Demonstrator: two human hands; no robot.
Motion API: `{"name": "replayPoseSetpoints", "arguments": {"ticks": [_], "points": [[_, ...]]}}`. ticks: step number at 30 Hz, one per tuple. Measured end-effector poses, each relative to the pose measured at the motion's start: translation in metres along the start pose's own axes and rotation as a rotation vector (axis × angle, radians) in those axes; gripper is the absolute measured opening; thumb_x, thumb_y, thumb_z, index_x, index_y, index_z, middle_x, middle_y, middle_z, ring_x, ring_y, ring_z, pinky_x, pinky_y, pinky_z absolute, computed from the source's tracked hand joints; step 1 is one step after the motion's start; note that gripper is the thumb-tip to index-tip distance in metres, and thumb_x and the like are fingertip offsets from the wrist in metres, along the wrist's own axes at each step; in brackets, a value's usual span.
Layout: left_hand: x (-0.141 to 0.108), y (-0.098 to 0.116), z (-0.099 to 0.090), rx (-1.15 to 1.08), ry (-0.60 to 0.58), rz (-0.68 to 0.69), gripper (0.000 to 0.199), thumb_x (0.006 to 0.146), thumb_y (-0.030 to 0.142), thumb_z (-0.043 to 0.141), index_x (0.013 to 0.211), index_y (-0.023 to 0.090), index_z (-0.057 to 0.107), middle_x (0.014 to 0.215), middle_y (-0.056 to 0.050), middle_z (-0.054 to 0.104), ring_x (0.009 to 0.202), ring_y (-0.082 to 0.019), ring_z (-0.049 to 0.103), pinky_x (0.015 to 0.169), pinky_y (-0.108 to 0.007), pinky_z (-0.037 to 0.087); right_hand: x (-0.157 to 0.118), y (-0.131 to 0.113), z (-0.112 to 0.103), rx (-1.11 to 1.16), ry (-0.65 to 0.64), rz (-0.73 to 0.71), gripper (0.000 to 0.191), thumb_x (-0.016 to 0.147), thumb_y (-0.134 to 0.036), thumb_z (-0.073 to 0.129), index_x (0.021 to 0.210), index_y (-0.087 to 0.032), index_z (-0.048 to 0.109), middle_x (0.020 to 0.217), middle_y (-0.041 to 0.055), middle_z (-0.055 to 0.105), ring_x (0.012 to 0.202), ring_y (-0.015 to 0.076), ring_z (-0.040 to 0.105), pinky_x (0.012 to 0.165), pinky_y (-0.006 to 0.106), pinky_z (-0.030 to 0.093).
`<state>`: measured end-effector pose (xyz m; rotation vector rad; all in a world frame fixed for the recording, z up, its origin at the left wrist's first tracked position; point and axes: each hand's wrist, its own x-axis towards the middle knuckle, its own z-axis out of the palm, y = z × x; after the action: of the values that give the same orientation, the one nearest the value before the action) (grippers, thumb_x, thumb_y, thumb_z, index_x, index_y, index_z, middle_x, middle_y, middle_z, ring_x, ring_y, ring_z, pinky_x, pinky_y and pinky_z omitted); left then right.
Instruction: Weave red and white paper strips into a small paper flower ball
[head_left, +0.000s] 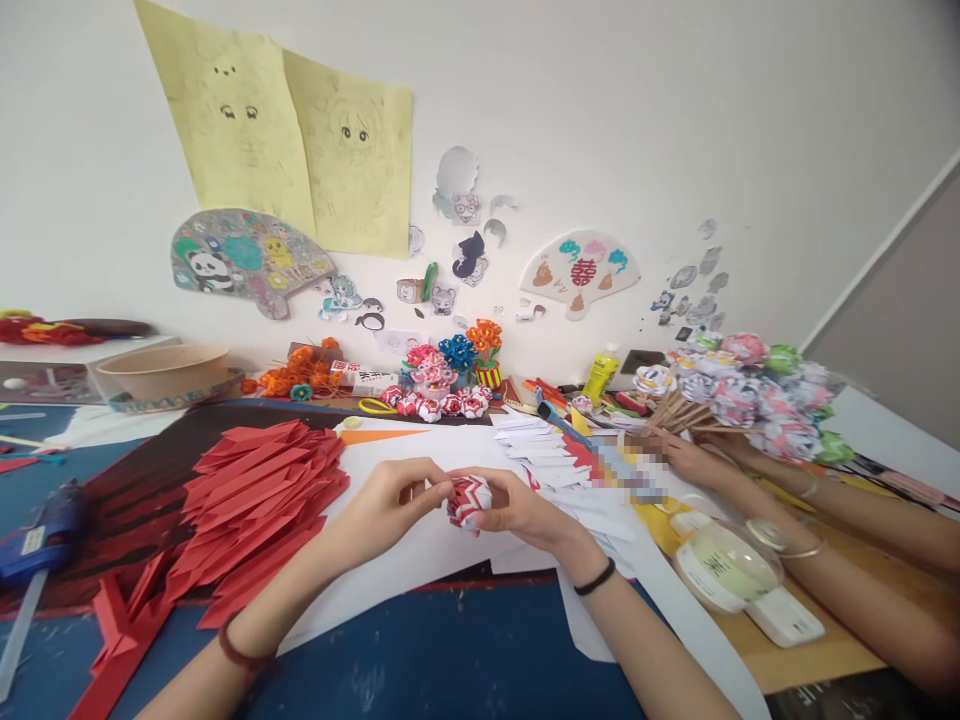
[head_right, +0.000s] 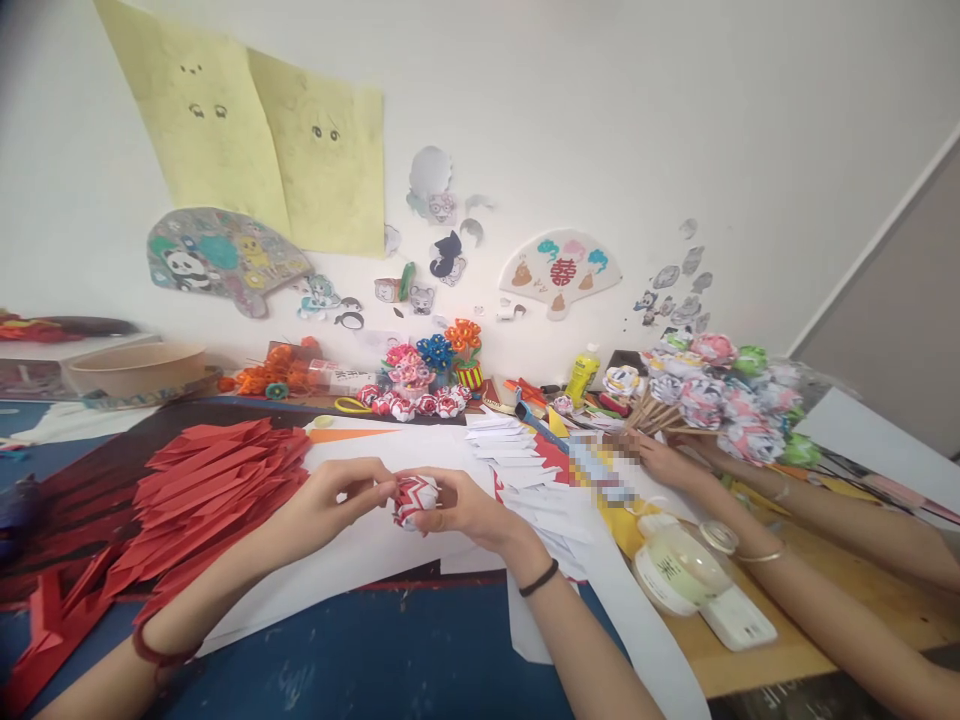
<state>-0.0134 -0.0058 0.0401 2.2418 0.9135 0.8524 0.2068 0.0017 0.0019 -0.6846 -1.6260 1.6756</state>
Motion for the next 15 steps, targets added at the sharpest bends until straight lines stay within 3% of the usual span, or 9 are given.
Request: {"name": "replayPoseSetpoints", "arguments": {"ticks": [9, 15], "points": [[-0.0019, 0.0035, 0.0039, 0.015, 0.059, 0.033, 0.022, 0.093, 0.033, 0.052, 0.083, 0.018, 0.065, 0.076, 0.001, 0.064, 0.063, -0.010, 0.046, 0.057, -0.022, 0.032, -0.0005, -0.0021, 0.0017, -0.003, -0.050, -0.015, 0.059, 0.071, -0.038, 0.080, 0.122, -0.018, 0.061, 0.099, 0.0080, 0.062, 0.085, 0.0163, 0.056, 0.067, 0.026, 0.046], [-0.0013, 0.0023, 0.0055, 0.012, 0.060, 0.026, 0.018, 0.092, 0.030, 0.055, 0.082, 0.019, 0.066, 0.075, 0.002, 0.062, 0.060, -0.008, 0.044, 0.057, -0.021, 0.032, 0.0007, -0.0043, 0.0029, -0.030, -0.042, -0.054, 0.053, 0.071, -0.036, 0.081, 0.118, -0.019, 0.064, 0.107, 0.0085, 0.062, 0.093, 0.0179, 0.056, 0.080, 0.030, 0.046]]}}
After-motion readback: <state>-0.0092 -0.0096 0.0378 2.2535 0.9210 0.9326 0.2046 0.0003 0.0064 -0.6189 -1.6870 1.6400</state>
